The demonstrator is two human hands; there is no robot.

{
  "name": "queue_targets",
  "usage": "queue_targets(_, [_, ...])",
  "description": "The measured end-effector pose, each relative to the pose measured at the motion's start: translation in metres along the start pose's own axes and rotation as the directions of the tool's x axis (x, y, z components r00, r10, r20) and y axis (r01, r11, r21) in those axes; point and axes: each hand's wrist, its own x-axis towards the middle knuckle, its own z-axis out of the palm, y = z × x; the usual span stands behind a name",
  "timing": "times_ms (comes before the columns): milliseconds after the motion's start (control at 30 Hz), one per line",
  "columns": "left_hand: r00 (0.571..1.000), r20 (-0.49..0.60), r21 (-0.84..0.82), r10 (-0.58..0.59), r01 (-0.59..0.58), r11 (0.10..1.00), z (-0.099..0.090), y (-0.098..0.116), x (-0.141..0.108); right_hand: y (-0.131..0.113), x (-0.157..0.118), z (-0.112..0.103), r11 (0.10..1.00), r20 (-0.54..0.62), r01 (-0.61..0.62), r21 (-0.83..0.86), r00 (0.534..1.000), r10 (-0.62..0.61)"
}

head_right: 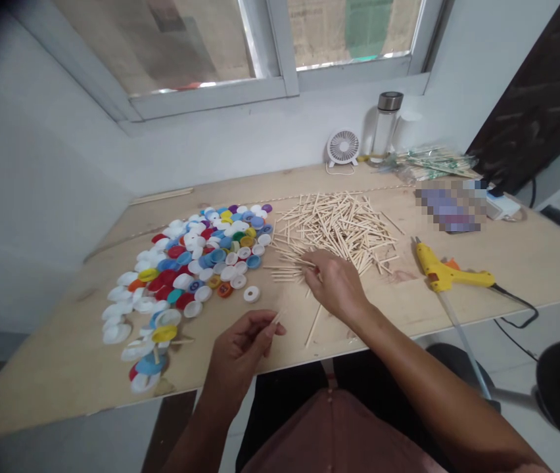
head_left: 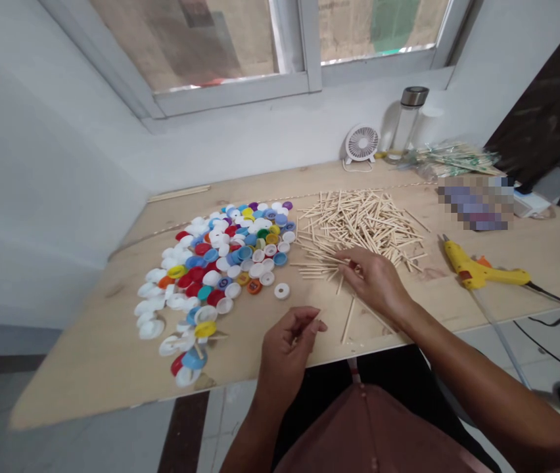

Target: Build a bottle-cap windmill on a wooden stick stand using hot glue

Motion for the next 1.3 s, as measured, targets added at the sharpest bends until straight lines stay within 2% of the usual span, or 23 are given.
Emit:
queue_targets(100, [0.992, 0.118, 0.107, 0.033, -0.046, 0.993, 0.005, -0.002, 0.002, -0.006, -0.023, -0.017, 0.993, 0.094, 0.091, 0.072, 0.991, -0.097])
queue_targets(200, [0.972, 0.230, 0.205, 0.037, -0.085, 0.975, 0.010, 0.002, 0.001, -0.009, -0.044, -0.027, 0.982, 0.267, 0.150, 0.116, 0.947, -0.176])
queue_targets(267, [0.951, 0.306, 0.263, 0.038, -0.123, 0.957, 0.012, 0.003, 0.000, -0.006, -0.055, -0.031, 0.978, 0.337, 0.189, 0.085, 0.918, -0.207])
queue_targets(400, [0.910, 0.398, 0.380, 0.119, -0.282, 0.881, 0.008, 0.002, 0.001, 0.008, -0.072, -0.042, 0.962, 0.353, 0.271, 0.000, 0.901, -0.254])
queue_targets(567, [0.875, 0.440, 0.463, 0.200, -0.412, 0.785, 0.002, 0.004, 0.006, 0.015, -0.087, -0.056, 0.983, 0.341, 0.183, 0.015, 0.923, -0.177])
queue_targets(667, [0.862, 0.437, 0.504, 0.256, -0.470, 0.724, -0.001, 0.006, 0.013, 0.017, -0.093, -0.060, 0.990, 0.293, 0.126, 0.060, 0.946, -0.139])
queue_targets(833, [0.872, 0.274, 0.656, 0.405, -0.478, 0.585, -0.003, -0.004, 0.042, 0.031, -0.099, -0.063, 0.993, 0.170, 0.014, 0.119, 0.985, -0.034])
queue_targets(967, [0.844, 0.305, 0.746, 0.442, -0.500, 0.440, 0.002, -0.016, 0.066, 0.038, -0.100, -0.062, 0.991, 0.138, -0.021, 0.131, 0.990, 0.002])
queue_targets(1067, [0.837, 0.324, 0.763, 0.440, -0.506, 0.402, 0.005, -0.019, 0.073, 0.042, -0.100, -0.059, 0.993, 0.155, -0.006, 0.115, 0.988, -0.012])
queue_targets(1200, [0.823, 0.320, 0.794, 0.469, -0.504, 0.341, 0.006, -0.018, 0.068, 0.048, -0.099, -0.056, 0.997, 0.184, 0.022, 0.072, 0.982, -0.035])
queue_targets(1233, [0.818, 0.306, 0.787, 0.488, -0.505, 0.353, 0.006, -0.018, 0.064, 0.050, -0.099, -0.056, 0.997, 0.190, 0.035, 0.062, 0.981, -0.046])
queue_targets(1300, [0.817, 0.272, 0.738, 0.509, -0.517, 0.434, 0.005, -0.017, 0.052, 0.053, -0.099, -0.057, 0.997, 0.208, 0.063, 0.053, 0.976, -0.073])
